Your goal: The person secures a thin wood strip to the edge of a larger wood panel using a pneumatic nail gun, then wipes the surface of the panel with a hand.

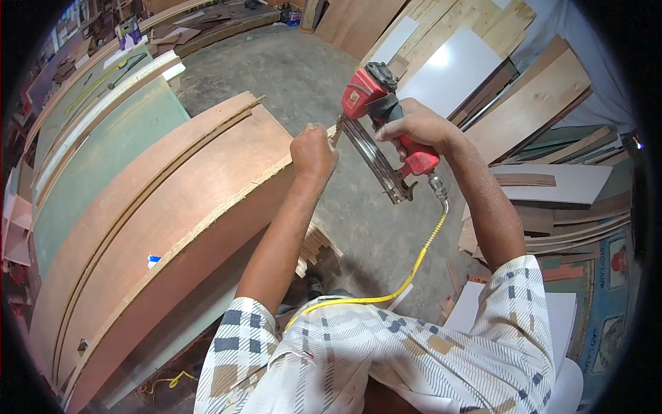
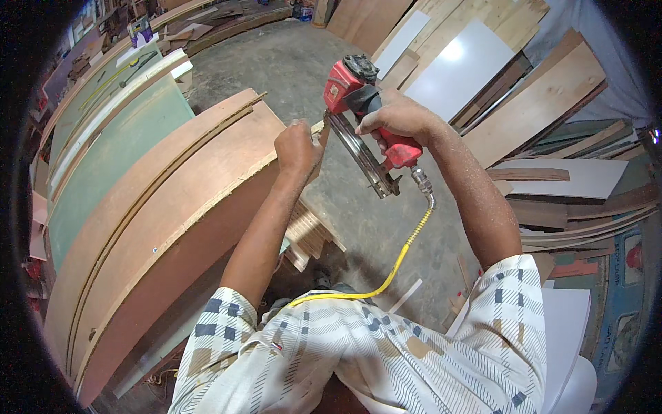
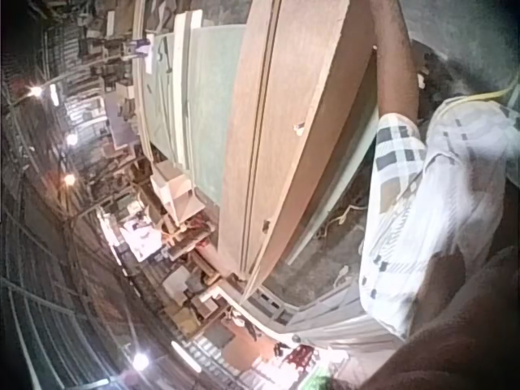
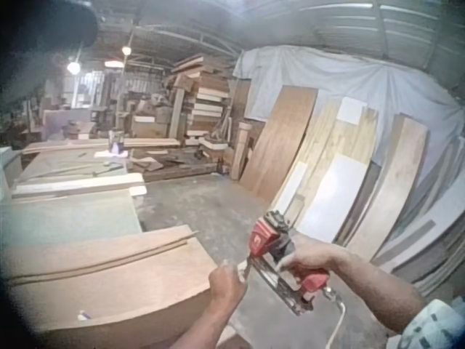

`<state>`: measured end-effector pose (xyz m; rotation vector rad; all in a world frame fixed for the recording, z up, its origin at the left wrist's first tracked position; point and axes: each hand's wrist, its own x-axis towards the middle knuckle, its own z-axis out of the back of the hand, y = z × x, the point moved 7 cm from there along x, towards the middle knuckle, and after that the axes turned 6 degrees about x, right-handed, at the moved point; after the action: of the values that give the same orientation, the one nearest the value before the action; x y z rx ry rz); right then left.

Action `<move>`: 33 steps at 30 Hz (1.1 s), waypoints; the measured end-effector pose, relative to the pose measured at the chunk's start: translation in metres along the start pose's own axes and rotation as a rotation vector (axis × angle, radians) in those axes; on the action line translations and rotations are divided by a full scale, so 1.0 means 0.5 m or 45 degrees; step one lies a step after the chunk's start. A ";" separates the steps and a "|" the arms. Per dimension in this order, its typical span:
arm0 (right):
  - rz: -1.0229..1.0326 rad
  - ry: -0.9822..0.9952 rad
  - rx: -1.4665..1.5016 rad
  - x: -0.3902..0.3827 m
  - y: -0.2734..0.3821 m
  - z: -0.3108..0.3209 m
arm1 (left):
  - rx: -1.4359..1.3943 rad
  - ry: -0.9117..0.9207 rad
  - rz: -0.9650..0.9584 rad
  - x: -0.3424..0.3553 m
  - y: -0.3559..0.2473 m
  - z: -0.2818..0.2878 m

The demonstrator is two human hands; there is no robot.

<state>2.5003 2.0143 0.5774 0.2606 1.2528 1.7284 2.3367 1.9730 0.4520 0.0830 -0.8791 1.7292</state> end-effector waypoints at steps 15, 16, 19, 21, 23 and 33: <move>-0.066 0.017 -0.049 0.001 0.000 -0.016 | 0.022 -0.028 -0.005 0.000 0.009 -0.012; -0.043 0.027 -0.044 -0.002 0.005 -0.019 | 0.021 -0.026 -0.004 -0.001 0.007 -0.009; -0.036 0.044 -0.064 -0.001 0.012 -0.023 | -0.028 -0.027 -0.013 -0.002 0.002 -0.005; -0.050 0.050 -0.091 0.000 0.013 -0.028 | -0.037 -0.052 -0.001 -0.002 0.008 -0.007; -0.051 0.037 -0.147 0.002 0.013 -0.026 | -0.045 -0.061 0.003 -0.002 0.007 -0.005; -0.111 0.079 -0.268 0.007 0.028 -0.038 | -0.056 -0.078 -0.010 -0.008 0.015 -0.009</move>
<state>2.4784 2.0051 0.5794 0.0283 1.0994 1.7873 2.3334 1.9718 0.4432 0.1103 -0.9598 1.7066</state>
